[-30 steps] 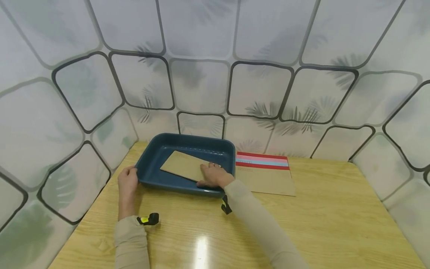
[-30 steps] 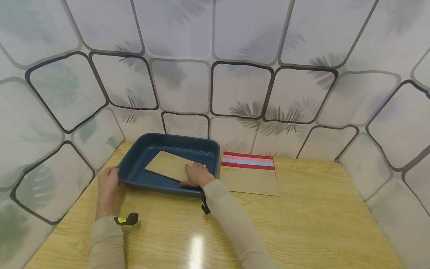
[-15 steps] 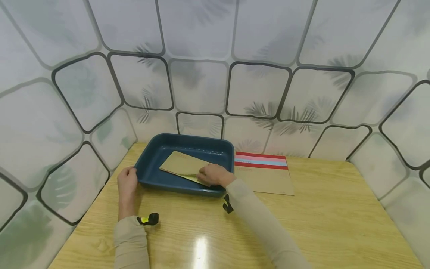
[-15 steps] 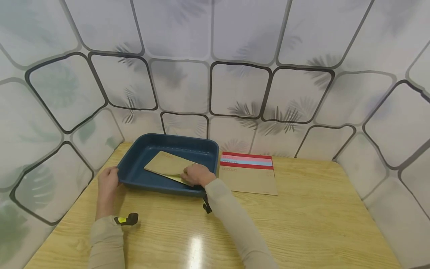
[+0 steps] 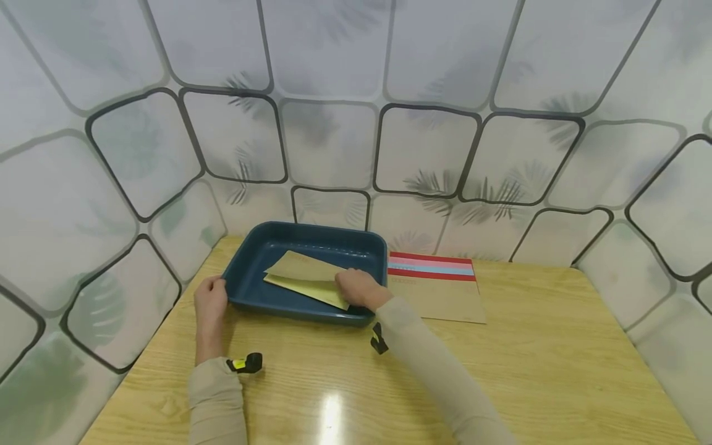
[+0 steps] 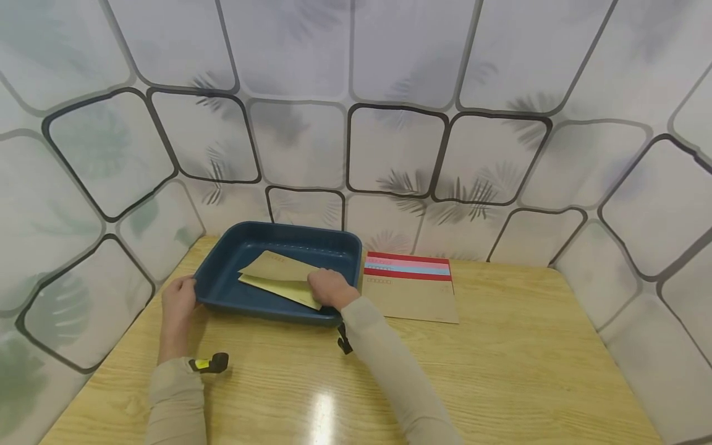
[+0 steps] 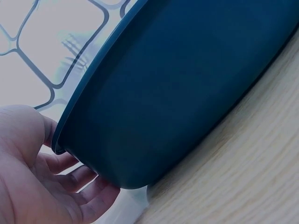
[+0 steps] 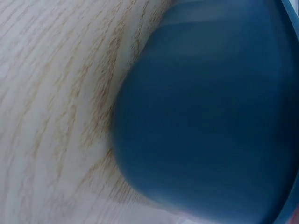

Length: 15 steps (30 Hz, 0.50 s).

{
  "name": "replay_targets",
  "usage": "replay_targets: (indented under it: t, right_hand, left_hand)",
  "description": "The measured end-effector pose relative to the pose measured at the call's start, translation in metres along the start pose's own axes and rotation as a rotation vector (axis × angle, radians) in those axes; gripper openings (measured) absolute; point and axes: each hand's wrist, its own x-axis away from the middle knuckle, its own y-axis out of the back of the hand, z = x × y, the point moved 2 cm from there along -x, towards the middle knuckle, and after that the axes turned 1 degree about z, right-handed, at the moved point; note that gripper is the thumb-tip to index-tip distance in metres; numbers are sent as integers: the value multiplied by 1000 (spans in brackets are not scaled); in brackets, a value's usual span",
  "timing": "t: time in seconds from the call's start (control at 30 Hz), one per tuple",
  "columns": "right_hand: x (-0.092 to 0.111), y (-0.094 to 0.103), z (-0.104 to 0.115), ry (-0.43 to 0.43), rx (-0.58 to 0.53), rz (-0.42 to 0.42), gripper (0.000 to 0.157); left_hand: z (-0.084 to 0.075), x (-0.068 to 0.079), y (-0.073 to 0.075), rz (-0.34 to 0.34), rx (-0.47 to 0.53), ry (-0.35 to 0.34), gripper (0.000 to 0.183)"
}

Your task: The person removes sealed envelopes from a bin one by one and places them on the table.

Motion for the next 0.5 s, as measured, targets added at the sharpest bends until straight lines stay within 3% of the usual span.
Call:
replay_targets:
  t: [0.2,0.4,0.5]
  right_hand:
    - [2,-3,-2,-9,-58,-26,21]
    - [4,-5,-4,2,-33,-74,16]
    - [1,-10,-10,1,-15,-170,17]
  left_hand:
    - [0,1,0,-3,2,5,47]
    - [0,2,1,-8,17,3,47]
    - [0,1,0,-10,16,6,47]
